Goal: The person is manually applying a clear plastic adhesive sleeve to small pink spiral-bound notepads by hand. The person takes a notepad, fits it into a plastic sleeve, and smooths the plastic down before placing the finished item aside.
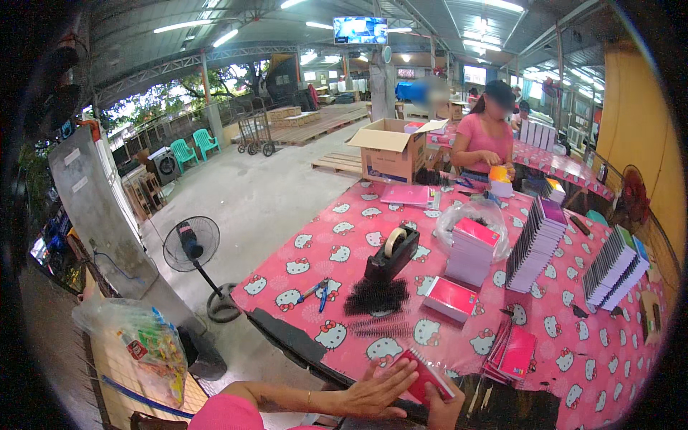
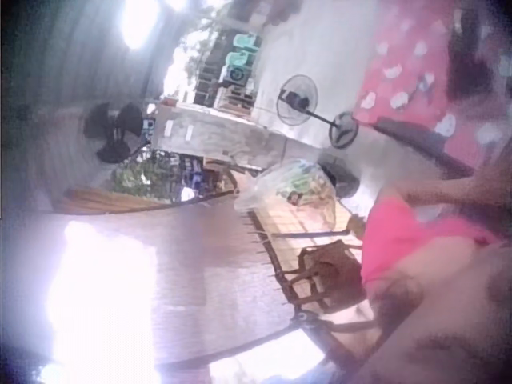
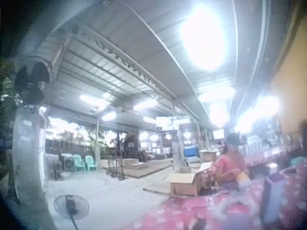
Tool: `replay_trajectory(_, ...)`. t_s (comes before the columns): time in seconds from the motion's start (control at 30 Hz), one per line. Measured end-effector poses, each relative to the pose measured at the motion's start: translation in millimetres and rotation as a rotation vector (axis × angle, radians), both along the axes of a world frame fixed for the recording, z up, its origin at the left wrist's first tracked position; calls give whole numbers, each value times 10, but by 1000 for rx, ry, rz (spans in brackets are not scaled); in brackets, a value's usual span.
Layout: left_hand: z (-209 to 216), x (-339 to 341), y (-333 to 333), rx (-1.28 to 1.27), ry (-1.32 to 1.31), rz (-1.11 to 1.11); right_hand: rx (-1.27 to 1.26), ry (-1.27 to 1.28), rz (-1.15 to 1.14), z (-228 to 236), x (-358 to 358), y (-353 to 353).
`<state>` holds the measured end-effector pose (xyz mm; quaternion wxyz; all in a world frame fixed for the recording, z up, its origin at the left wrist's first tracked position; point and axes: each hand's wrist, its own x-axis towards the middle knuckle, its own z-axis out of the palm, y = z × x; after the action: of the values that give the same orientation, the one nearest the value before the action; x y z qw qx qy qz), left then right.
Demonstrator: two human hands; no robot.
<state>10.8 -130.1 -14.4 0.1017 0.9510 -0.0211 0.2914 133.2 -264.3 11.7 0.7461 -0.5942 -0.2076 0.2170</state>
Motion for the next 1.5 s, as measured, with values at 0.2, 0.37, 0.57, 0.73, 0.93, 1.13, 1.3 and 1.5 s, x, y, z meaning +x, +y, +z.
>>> replay_trajectory(0.2,610,208,307,49,19,139,-11,-21,201,-108,-179,97)
replay_trajectory(0.37,52,30,22,-71,-71,-136,-41,-24,75,82,-129,25)
replay_trajectory(0.57,666,276,288,124,45,129,-74,-83,205,-303,-116,139)
replay_trajectory(0.73,-86,64,-8,-116,-53,-206,50,-43,95,-105,-90,162)
replay_trajectory(0.93,338,236,215,23,61,31,42,-73,120,-263,-111,206)
replay_trajectory(1.13,-16,214,49,-84,-169,-53,43,-272,169,-521,74,164)
replay_trajectory(1.3,337,224,82,6,139,-47,96,-204,158,-382,12,237)
replay_trajectory(1.5,90,247,42,7,22,-40,47,-198,203,-416,49,173)
